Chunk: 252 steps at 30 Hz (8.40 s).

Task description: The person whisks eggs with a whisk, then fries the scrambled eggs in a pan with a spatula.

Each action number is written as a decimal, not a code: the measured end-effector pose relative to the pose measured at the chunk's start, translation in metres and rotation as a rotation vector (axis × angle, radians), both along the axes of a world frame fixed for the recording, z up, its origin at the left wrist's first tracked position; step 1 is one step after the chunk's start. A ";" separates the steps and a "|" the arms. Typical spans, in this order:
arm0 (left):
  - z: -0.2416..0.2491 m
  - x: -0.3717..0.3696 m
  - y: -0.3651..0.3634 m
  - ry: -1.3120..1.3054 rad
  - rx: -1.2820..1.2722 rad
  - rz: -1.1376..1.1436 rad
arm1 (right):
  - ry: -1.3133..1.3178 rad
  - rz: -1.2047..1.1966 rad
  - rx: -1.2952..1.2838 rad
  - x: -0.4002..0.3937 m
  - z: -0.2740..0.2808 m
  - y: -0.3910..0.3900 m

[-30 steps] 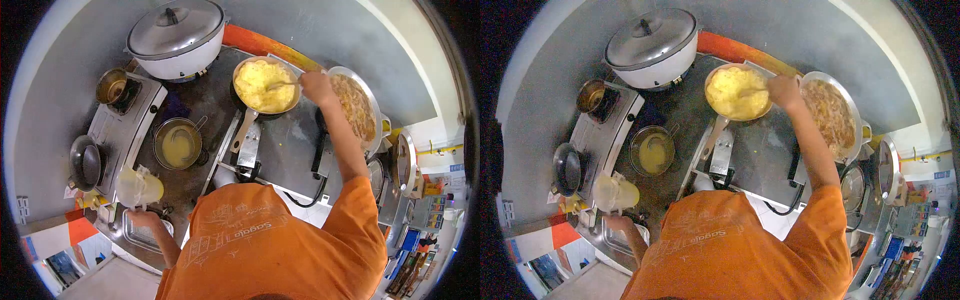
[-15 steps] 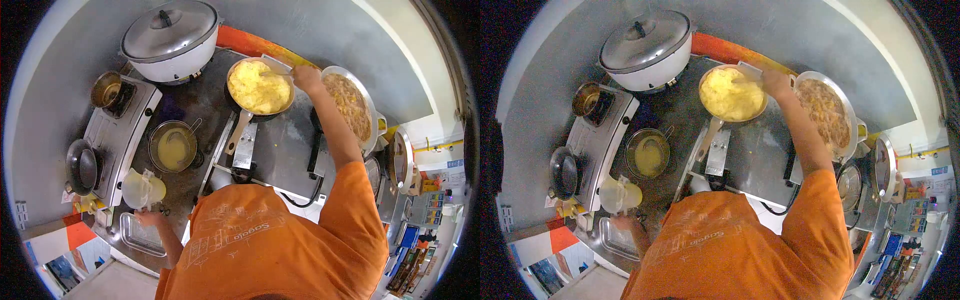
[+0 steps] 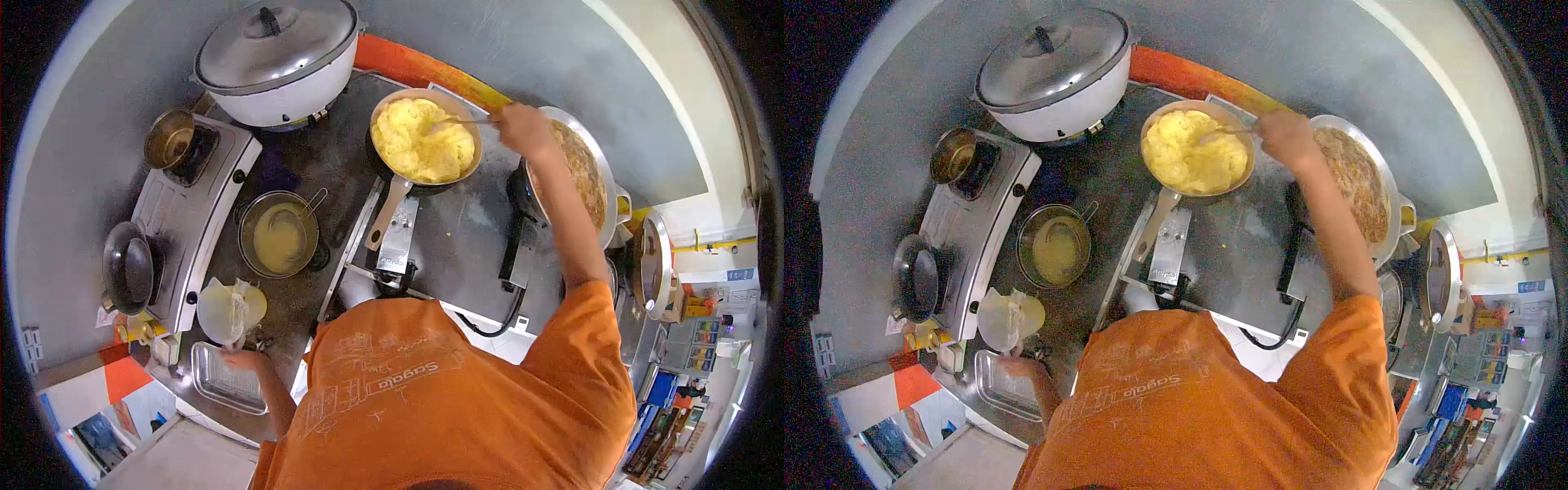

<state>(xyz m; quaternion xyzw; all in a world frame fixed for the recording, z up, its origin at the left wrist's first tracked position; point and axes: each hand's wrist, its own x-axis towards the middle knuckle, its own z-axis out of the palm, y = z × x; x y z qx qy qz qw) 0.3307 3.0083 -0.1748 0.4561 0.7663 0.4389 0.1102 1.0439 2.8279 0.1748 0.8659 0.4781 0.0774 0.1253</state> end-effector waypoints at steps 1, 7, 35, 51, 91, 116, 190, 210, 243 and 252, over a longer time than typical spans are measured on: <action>-0.001 0.003 -0.004 -0.158 0.060 0.028 | 0.013 0.009 -0.030 -0.015 0.021 -0.007; -0.001 0.027 -0.045 -0.877 -0.053 -0.014 | -0.047 0.114 0.028 -0.017 -0.045 -0.027; 0.028 0.084 -0.072 -0.569 -0.870 -0.920 | -0.010 0.047 0.134 -0.049 -0.016 -0.053; -0.001 0.050 -0.126 -0.721 -0.761 -0.573 | -0.133 0.328 -0.149 0.110 -0.044 0.182; -0.023 0.088 -0.057 -0.742 -0.770 -0.939 | 0.069 -0.187 0.039 -0.065 -0.085 -0.019; -0.040 0.077 -0.068 -0.619 -0.807 -0.816 | 0.044 -0.015 0.046 -0.033 0.032 -0.057; 0.151 0.305 -0.047 -0.506 -0.696 -1.603 | 0.065 0.001 -0.014 -0.033 -0.079 0.045; 0.109 0.418 -0.036 -0.818 -1.370 -1.419 | 0.119 -0.081 -0.003 0.074 0.002 0.077; 0.124 0.417 -0.028 -1.115 -1.701 -1.318 | 0.121 0.273 -0.082 0.001 -0.004 0.051; 0.124 0.419 -0.029 -1.094 -1.704 -1.271 | 0.147 0.023 -0.208 -0.111 0.005 -0.038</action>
